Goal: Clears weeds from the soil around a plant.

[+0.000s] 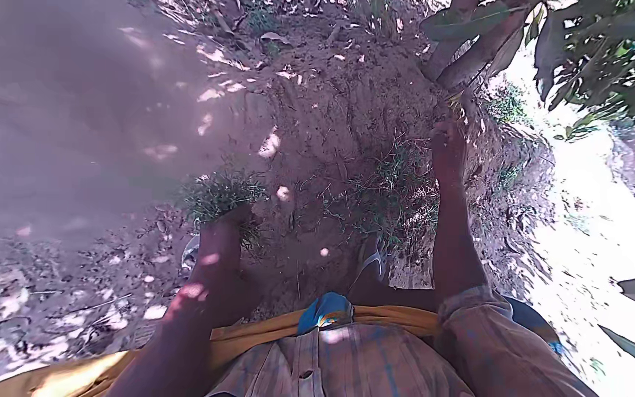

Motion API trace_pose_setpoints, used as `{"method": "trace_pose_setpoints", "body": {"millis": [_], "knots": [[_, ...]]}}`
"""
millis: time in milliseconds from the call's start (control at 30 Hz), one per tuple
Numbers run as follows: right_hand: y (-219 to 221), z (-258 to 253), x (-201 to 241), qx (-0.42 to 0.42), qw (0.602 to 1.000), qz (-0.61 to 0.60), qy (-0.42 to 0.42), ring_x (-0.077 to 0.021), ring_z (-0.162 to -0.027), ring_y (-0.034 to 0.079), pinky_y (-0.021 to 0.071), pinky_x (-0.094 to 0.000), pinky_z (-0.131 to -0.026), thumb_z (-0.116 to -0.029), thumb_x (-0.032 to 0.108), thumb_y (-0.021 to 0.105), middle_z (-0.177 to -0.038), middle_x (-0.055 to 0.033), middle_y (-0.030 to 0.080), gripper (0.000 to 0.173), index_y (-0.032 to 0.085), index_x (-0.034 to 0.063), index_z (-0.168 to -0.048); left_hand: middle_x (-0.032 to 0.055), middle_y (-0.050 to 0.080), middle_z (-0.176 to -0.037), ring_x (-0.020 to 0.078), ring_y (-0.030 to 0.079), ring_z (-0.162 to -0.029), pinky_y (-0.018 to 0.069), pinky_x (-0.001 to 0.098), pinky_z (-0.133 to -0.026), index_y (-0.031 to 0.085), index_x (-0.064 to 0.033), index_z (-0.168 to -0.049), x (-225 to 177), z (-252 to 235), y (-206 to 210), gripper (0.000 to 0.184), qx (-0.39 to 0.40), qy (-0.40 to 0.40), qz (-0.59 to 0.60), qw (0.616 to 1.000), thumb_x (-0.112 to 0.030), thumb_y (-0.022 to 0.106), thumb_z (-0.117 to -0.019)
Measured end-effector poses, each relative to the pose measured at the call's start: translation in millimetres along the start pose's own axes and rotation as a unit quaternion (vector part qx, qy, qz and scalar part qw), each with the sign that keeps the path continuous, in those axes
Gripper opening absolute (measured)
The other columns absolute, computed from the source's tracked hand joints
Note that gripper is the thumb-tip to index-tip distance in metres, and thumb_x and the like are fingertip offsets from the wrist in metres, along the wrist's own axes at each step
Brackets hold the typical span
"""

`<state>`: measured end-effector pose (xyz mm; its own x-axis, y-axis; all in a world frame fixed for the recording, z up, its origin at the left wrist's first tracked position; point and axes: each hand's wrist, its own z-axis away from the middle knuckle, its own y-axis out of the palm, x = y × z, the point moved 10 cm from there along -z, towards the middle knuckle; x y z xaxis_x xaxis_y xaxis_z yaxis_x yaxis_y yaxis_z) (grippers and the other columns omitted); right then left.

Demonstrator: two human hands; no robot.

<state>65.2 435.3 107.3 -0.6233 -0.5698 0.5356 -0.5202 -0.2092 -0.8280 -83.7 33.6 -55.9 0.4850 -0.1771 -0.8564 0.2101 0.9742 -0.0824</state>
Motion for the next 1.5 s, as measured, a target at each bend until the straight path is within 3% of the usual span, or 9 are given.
{"method": "trace_pose_setpoints", "body": {"millis": [233,400,500,667,900,1100,1300,1367,1500], "knots": [[224,133,-20,0.531,0.812,0.237,-0.045,-0.0446,-0.125,0.057,0.0435,-0.0640,-0.100,-0.1057,0.019,0.051,-0.131,-0.0283,0.061,0.036,0.060,-0.0054,-0.130,-0.0068,0.063,-0.077,0.0024,0.061,-0.068,0.0536,0.0233,-0.069,0.063,-0.0092,-0.095,17,-13,-6,0.006,-0.006,0.016,-0.012,1.000,-0.015,0.062,-0.0949],[239,163,-34,0.522,0.812,0.262,0.003,-0.0441,-0.135,0.049,0.0377,-0.0597,-0.109,-0.1039,0.013,0.053,-0.141,-0.0302,0.053,0.042,0.052,-0.0089,-0.139,-0.0029,0.064,-0.079,0.0026,0.060,-0.071,0.0489,0.0196,-0.068,0.061,-0.0072,-0.091,6,-3,-6,0.016,-0.004,-0.020,-0.057,0.998,-0.014,0.054,-0.1026],[237,133,-4,0.487,0.860,0.146,-0.052,-0.0433,-0.113,0.062,0.0465,-0.0618,-0.095,-0.1047,0.017,0.053,-0.118,-0.0288,0.066,0.031,0.066,-0.0065,-0.119,-0.0083,0.060,-0.069,0.0019,0.059,-0.063,0.0521,0.0205,-0.065,0.061,-0.0107,-0.088,18,-17,-8,0.012,-0.001,-0.002,0.020,1.000,-0.013,0.058,-0.1000],[213,108,28,0.520,0.851,-0.078,-0.010,-0.0111,-0.068,0.059,0.0518,-0.0273,-0.066,-0.1058,0.011,0.051,-0.093,-0.0124,0.067,0.023,0.065,-0.0061,-0.111,-0.0055,0.063,-0.076,0.0040,0.059,-0.068,0.0495,0.0249,-0.069,0.065,-0.0089,-0.097,30,-22,-14,0.014,0.000,-0.016,-0.015,1.000,-0.022,0.060,-0.1002],[208,111,43,0.507,0.839,-0.196,0.005,-0.0170,-0.071,0.066,0.0562,-0.0323,-0.067,-0.1007,-0.003,0.052,-0.103,-0.0180,0.068,0.057,0.040,0.0112,-0.154,0.0035,0.064,-0.088,0.0099,0.057,-0.080,0.0478,0.0335,-0.079,0.068,-0.0009,-0.100,20,-12,-5,0.024,0.016,-0.036,-0.053,0.998,-0.022,0.058,-0.1032],[192,128,83,0.516,0.803,-0.299,-0.013,-0.0111,-0.073,0.066,0.0561,-0.0263,-0.070,-0.0988,-0.005,0.052,-0.100,-0.0116,0.069,0.045,0.048,0.0029,-0.143,0.0105,0.069,-0.105,0.0198,0.061,-0.098,0.0450,0.0449,-0.090,0.072,-0.0024,-0.106,7,-3,-1,0.028,0.050,-0.015,-0.173,0.984,-0.020,0.051,-0.1070],[205,157,103,0.537,0.772,-0.339,-0.007,-0.0107,-0.079,0.068,0.0567,-0.0246,-0.072,-0.0964,-0.009,0.051,-0.107,-0.0104,0.069,0.052,0.042,0.0004,-0.147,0.0329,0.056,-0.137,0.0484,0.051,-0.132,0.0352,0.0610,-0.111,0.057,0.0068,-0.137,-1,21,27,0.035,0.245,0.057,-0.517,0.819,-0.001,0.043,-0.1058],[204,164,101,0.534,0.793,-0.292,-0.045,-0.0160,-0.103,0.062,0.0519,-0.0318,-0.089,-0.1039,-0.001,0.045,-0.138,-0.0149,0.057,0.048,0.042,0.0041,-0.151,0.0317,0.059,-0.131,0.0427,0.055,-0.127,0.0381,0.0557,-0.109,0.060,0.0104,-0.130,1,23,29,0.031,0.258,0.068,-0.476,0.838,-0.001,0.045,-0.1052],[206,176,105,0.504,0.795,-0.337,-0.036,-0.0135,-0.107,0.059,0.0500,-0.0292,-0.091,-0.1082,0.007,0.035,-0.138,-0.0154,0.056,0.040,0.046,0.0020,-0.147,0.0295,0.062,-0.118,0.0338,0.059,-0.110,0.0426,0.0496,-0.101,0.061,0.0137,-0.120,11,21,19,0.030,0.222,0.053,-0.367,0.902,-0.010,0.050,-0.1060]]}}
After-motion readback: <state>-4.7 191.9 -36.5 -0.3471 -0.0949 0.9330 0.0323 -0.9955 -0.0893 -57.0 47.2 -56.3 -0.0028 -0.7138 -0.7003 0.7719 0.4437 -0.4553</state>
